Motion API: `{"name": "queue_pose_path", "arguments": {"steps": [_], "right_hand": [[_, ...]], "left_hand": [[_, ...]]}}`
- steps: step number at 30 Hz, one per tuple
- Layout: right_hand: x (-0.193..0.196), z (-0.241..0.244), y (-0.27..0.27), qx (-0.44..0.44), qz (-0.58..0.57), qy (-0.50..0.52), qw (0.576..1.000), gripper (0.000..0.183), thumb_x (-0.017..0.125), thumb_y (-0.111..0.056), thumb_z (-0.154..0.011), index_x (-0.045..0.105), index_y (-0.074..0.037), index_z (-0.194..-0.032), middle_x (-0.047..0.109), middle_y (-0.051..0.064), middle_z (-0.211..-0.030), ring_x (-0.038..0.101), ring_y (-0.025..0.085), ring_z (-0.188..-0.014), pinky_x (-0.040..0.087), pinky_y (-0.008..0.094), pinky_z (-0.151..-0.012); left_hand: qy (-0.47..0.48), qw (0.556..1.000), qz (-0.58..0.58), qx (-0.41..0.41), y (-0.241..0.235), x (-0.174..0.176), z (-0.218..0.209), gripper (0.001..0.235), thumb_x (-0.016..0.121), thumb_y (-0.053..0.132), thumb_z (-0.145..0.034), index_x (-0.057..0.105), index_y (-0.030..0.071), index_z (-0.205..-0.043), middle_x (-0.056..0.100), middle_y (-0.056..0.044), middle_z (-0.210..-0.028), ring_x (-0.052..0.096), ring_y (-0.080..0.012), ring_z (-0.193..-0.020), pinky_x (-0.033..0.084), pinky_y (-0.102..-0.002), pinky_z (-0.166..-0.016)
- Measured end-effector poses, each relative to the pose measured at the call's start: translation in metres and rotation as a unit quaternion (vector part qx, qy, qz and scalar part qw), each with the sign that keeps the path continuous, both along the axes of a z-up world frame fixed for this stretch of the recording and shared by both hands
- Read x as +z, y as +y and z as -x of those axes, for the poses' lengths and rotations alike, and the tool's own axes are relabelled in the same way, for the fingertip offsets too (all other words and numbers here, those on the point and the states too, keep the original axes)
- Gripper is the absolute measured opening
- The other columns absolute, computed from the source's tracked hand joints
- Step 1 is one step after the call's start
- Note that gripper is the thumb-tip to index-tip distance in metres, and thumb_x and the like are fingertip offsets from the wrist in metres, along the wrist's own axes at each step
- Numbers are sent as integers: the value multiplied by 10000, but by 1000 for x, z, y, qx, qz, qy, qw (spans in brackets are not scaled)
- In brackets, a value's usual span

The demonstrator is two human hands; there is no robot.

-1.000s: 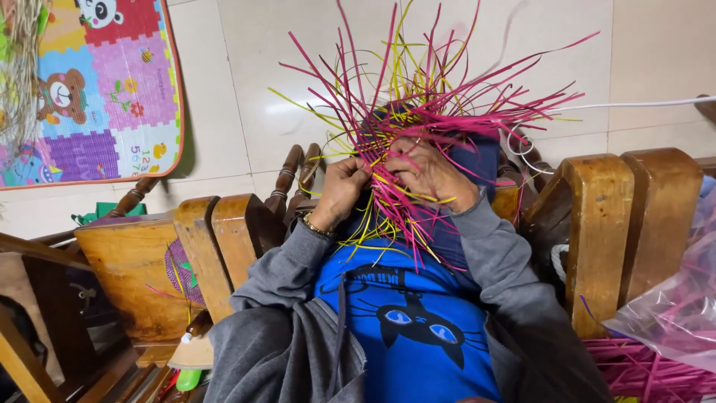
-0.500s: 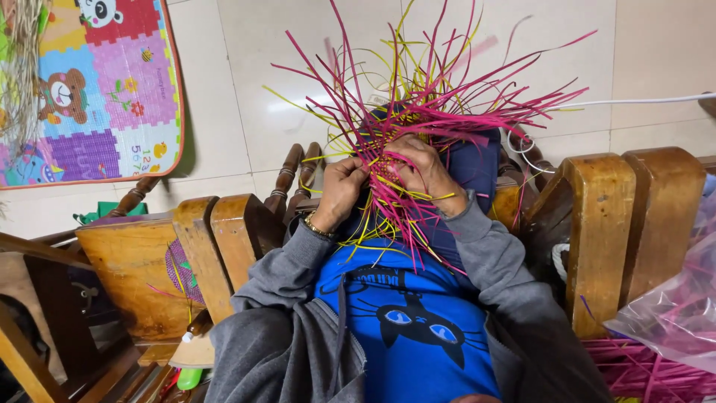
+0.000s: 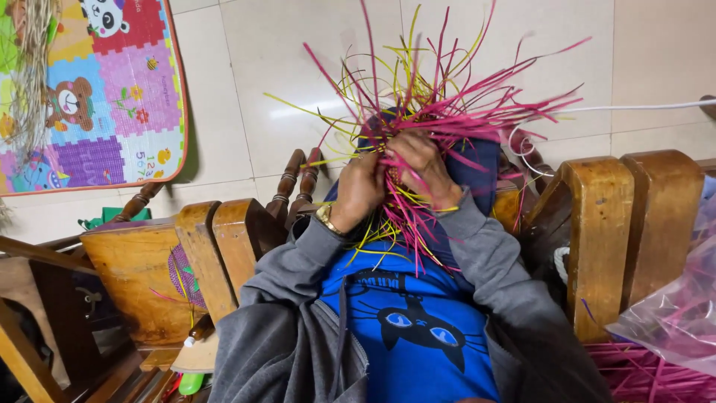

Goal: Weaving colorful plastic strands together to create a decorative object

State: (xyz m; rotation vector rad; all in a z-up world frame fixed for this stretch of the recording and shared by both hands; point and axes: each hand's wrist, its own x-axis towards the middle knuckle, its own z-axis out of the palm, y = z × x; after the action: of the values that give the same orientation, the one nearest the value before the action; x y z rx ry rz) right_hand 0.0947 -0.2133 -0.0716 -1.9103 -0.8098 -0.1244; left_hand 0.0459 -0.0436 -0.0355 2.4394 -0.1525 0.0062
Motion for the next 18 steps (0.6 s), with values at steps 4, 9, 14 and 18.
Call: {"name": "queue_pose_path", "arguments": {"steps": [4, 9, 14, 18], "right_hand": [[53, -5, 13, 8, -4, -31, 999, 179, 471, -78, -837, 578, 7, -953, 544, 189, -851, 544, 456, -829, 466, 496, -676], [74, 1, 8, 6, -87, 93, 992, 68, 632, -93, -907, 632, -33, -939, 613, 183, -875, 603, 438, -810, 486, 497, -700], [35, 16, 5, -4, -66, 16, 998, 150, 595, -161, -950, 670, -34, -927, 644, 143, -965, 636, 362, -890, 509, 412, -787], [75, 14, -2, -32, -76, 7, 997, 110, 586, -55, -923, 681, -3, -939, 644, 201, -912, 618, 439, -819, 510, 453, -720]], "left_hand": [[-22, 1000, 13, -9, 0, 5, -7, 128, 594, 138, -813, 570, 40, -734, 567, -196, -647, 609, -439, -695, 458, -523, -539], [71, 963, 241, 97, 0, 15, -5, 51, 621, 46, -773, 665, 68, -785, 644, -140, -649, 639, -243, -668, 493, -371, -585], [141, 951, 251, 112, 8, -23, -8, 88, 607, 131, -777, 651, 109, -705, 577, -61, -545, 541, -139, -564, 444, -312, -505], [117, 988, 82, 59, -4, 0, -10, 149, 617, 209, -826, 649, 70, -782, 647, -198, -682, 640, -433, -752, 472, -517, -577]]}}
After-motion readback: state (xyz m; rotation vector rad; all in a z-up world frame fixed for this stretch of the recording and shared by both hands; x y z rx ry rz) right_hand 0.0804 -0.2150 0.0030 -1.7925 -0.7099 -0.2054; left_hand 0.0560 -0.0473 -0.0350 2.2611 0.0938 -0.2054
